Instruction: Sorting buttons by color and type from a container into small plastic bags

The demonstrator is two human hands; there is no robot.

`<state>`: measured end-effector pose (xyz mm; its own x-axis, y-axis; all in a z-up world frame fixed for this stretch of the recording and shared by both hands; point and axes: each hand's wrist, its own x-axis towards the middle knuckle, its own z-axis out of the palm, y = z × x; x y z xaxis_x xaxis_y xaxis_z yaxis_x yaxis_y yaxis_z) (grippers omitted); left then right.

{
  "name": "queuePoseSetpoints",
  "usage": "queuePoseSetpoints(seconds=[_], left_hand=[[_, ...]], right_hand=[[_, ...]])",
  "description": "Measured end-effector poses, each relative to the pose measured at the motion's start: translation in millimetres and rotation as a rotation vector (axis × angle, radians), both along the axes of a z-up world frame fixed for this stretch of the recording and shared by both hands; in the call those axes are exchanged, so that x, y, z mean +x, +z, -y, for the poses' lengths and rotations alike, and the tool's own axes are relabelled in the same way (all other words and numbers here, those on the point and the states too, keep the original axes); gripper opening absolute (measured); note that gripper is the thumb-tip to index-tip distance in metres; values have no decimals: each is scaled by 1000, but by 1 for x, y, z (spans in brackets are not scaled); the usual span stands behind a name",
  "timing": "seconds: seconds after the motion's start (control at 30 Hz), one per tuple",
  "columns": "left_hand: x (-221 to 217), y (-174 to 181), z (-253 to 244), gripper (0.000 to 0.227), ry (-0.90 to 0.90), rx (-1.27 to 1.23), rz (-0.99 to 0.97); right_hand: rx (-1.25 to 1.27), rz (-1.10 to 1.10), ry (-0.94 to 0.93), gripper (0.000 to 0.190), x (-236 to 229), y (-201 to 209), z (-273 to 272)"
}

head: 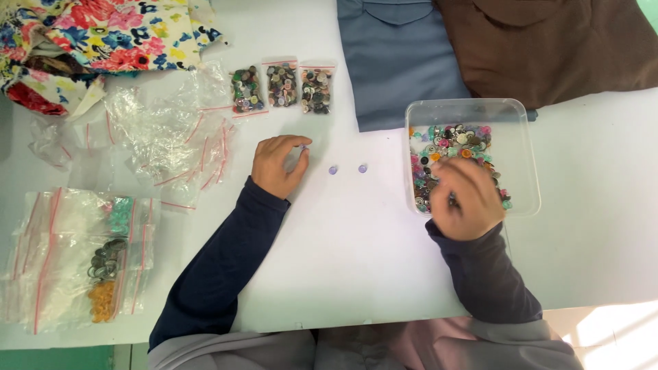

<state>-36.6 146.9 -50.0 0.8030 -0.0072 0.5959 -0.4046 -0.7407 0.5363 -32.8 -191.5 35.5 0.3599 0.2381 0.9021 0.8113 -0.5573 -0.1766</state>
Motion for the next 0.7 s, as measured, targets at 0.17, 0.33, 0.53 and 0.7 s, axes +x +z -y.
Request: queuePoseSetpoints(seconds=[0.17, 0.33, 0.53, 0.7], left_hand=[[-27, -40, -41, 21, 32, 5, -132], [-42, -39, -42, 24, 33, 57, -88], [-49, -29, -35, 13, 15, 171, -68], [-49, -36, -33, 16, 38, 209, -113]], right_hand=[[-19, 22, 337, 16, -44, -32, -80], [-89, -50, 414, 19, -35, -72, -115], [-263, -90, 242, 10, 5, -76, -139], [-325, -120, 213, 10, 20, -86, -164]])
